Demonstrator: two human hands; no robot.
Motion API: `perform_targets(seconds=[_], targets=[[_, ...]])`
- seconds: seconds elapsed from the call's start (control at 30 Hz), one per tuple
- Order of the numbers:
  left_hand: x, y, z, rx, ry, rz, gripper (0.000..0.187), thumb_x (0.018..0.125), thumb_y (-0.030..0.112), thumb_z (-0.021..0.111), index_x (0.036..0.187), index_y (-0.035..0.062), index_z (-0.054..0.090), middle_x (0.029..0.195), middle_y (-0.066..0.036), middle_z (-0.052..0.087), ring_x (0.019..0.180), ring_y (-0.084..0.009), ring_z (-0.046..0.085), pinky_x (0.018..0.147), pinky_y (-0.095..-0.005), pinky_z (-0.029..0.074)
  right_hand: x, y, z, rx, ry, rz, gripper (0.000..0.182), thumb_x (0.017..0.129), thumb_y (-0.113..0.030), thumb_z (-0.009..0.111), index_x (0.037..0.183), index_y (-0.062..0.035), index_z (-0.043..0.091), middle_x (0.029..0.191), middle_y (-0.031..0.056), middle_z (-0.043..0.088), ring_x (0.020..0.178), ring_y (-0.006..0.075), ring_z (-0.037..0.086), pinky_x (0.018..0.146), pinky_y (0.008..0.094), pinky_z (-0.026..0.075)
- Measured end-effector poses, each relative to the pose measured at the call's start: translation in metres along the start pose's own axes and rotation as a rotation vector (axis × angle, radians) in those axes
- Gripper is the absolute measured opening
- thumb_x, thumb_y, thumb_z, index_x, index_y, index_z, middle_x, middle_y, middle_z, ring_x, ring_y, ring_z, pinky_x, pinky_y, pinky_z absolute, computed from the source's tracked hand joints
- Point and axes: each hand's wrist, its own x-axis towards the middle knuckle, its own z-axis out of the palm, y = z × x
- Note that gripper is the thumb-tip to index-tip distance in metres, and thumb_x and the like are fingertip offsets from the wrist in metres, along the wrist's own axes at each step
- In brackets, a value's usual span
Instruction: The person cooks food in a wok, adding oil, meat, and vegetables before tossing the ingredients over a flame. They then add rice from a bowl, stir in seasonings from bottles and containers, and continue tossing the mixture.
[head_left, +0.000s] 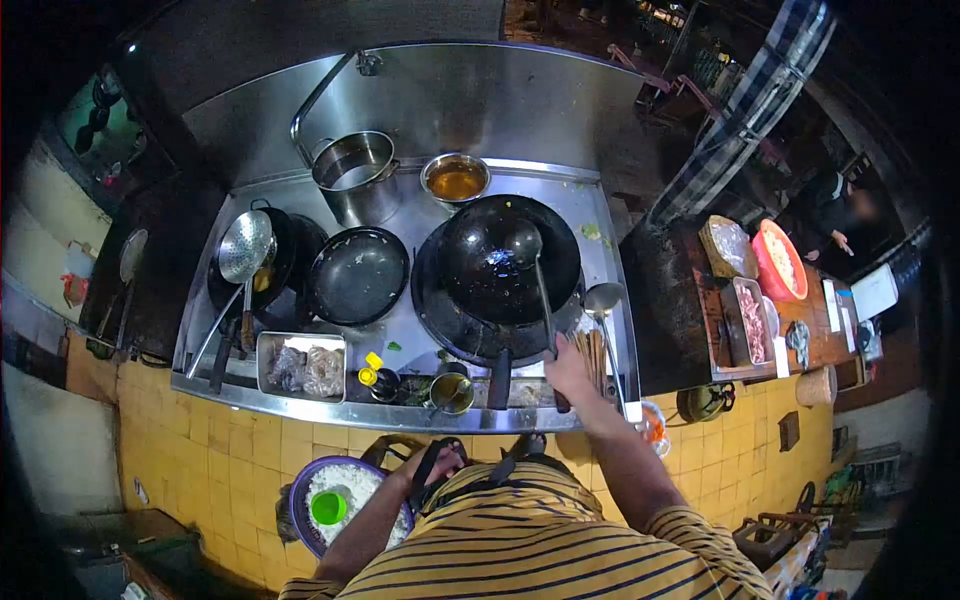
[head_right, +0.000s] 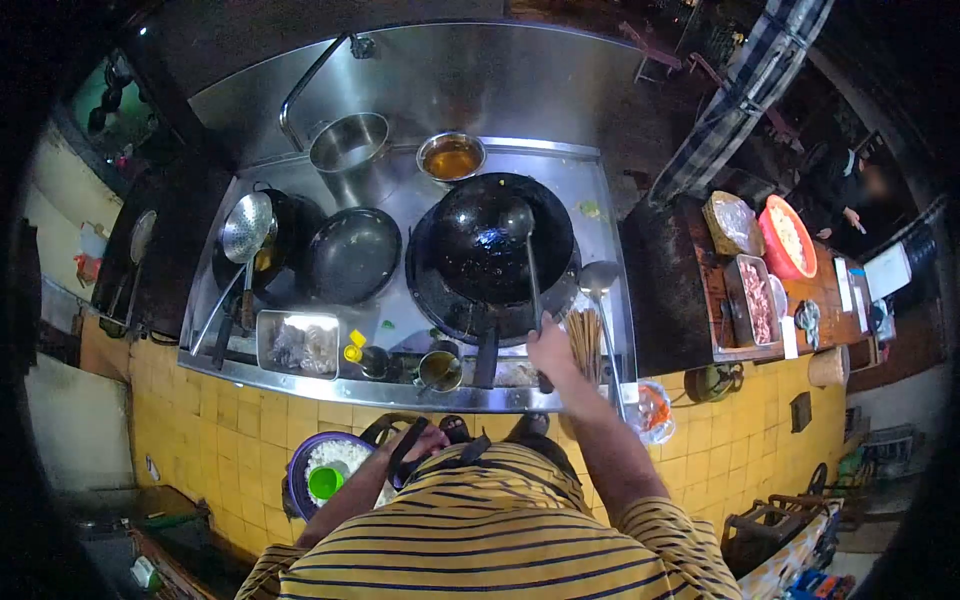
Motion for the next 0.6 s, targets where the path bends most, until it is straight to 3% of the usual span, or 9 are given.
perform_targets(seconds=[0.07, 0.2, 0.27, 0.33, 0.4, 0.43, 0.5, 0.53, 0.6], targets=[[0.01, -0.025, 0.004, 0.251, -0.009, -0.037, 0.028, 0.098, 0.027, 0.051, 0.097, 0.0036, 0.065, 0.08, -0.002, 0.062, 0.075, -0.0107, 0.056, 0.067, -0.0264, 0.044, -0.009, 0.0, 0.002, 0.052, -0.116, 0.066, 0.046, 0.085, -0.023, 0.057, 0.124, -0.0007, 0.052, 0.093, 0.0274, 0.065, 0.09, 0.0402, 0.064, 0.079, 0.0444, 0.051], [0.041, -0.082, 0.026, -0.191, 0.019, -0.059, 0.031, 0.096, 0.035, 0.053, 0.106, 0.0077, 0.065, 0.087, -0.002, 0.065, 0.078, -0.0105, 0.058, 0.072, -0.0263, 0.046, -0.022, 0.01, -0.02, 0.483, -0.34, 0.225, 0.043, 0.088, -0.026, 0.056, 0.121, 0.0007, 0.054, 0.087, 0.026, 0.065, 0.086, 0.0367, 0.066, 0.075, 0.0431, 0.052], [0.078, -0.09, 0.04, -0.163, 0.142, -0.351, 0.034, 0.094, 0.04, 0.053, 0.092, 0.0072, 0.062, 0.077, 0.002, 0.058, 0.07, -0.0111, 0.054, 0.063, -0.0258, 0.043, -0.009, 0.045, -0.003, 0.44, -0.244, 0.217, 0.038, 0.091, -0.024, 0.053, 0.119, 0.0015, 0.055, 0.086, 0.0236, 0.065, 0.082, 0.0307, 0.068, 0.072, 0.0416, 0.052], [0.135, -0.155, 0.044, -0.79, 0.108, -0.227, 0.033, 0.092, 0.041, 0.051, 0.081, 0.0106, 0.056, 0.066, 0.002, 0.047, 0.056, -0.0138, 0.046, 0.052, -0.029, 0.04, -0.001, 0.093, -0.003, 0.172, -0.227, -0.14, 0.035, 0.097, -0.02, 0.051, 0.127, 0.0002, 0.05, 0.076, 0.0073, 0.061, 0.059, 0.0165, 0.06, 0.055, 0.0313, 0.052], [0.182, -0.206, 0.045, -0.895, 0.018, -0.08, 0.027, 0.091, 0.038, 0.055, 0.089, 0.011, 0.059, 0.072, 0.001, 0.052, 0.061, -0.0148, 0.05, 0.055, -0.0301, 0.044, -0.018, 0.134, -0.02, 0.181, -0.173, -0.385, 0.041, 0.098, -0.023, 0.051, 0.134, -0.0024, 0.046, 0.09, 0.0084, 0.062, 0.071, 0.0151, 0.062, 0.061, 0.0306, 0.054], [0.201, -0.226, 0.049, -0.999, -0.08, 0.052, 0.025, 0.089, 0.034, 0.058, 0.097, 0.0113, 0.062, 0.079, 0.0, 0.058, 0.066, -0.0158, 0.055, 0.057, -0.0312, 0.048, -0.041, 0.121, -0.059, 0.541, -0.455, 0.171, 0.042, 0.098, -0.024, 0.05, 0.134, -0.0027, 0.046, 0.1, 0.0087, 0.062, 0.081, 0.0154, 0.062, 0.068, 0.032, 0.055], [0.238, -0.255, 0.054, -1.55, -0.352, 0.38, 0.025, 0.089, 0.034, 0.055, 0.096, 0.0115, 0.061, 0.078, -0.003, 0.057, 0.065, -0.0171, 0.054, 0.058, -0.0314, 0.049, -0.067, 0.206, -0.062, 0.502, -0.464, 0.154, 0.04, 0.099, -0.025, 0.05, 0.131, -0.0022, 0.048, 0.097, 0.0073, 0.063, 0.078, 0.0158, 0.063, 0.066, 0.0316, 0.054], [0.251, -0.263, 0.051, -1.401, -0.027, 0.133, 0.027, 0.09, 0.035, 0.053, 0.099, 0.012, 0.063, 0.078, -0.005, 0.059, 0.066, -0.0221, 0.056, 0.066, -0.0367, 0.053, -0.081, 0.268, -0.068, 0.36, -0.467, 0.1, 0.038, 0.098, -0.025, 0.05, 0.129, -0.0026, 0.049, 0.096, 0.0073, 0.063, 0.077, 0.0158, 0.063, 0.065, 0.0315, 0.054], [0.26, -0.211, 0.111, -1.393, -0.15, 0.043, 0.027, 0.09, 0.035, 0.053, 0.099, 0.0119, 0.063, 0.079, -0.005, 0.059, 0.066, -0.0222, 0.056, 0.066, -0.0367, 0.053, -0.133, 0.286, -0.118, 0.103, -0.391, 0.278, 0.033, 0.094, -0.027, 0.053, 0.108, 0.0019, 0.062, 0.083, 0.0118, 0.067, 0.069, 0.0168, 0.064, 0.065, 0.0343, 0.053]])
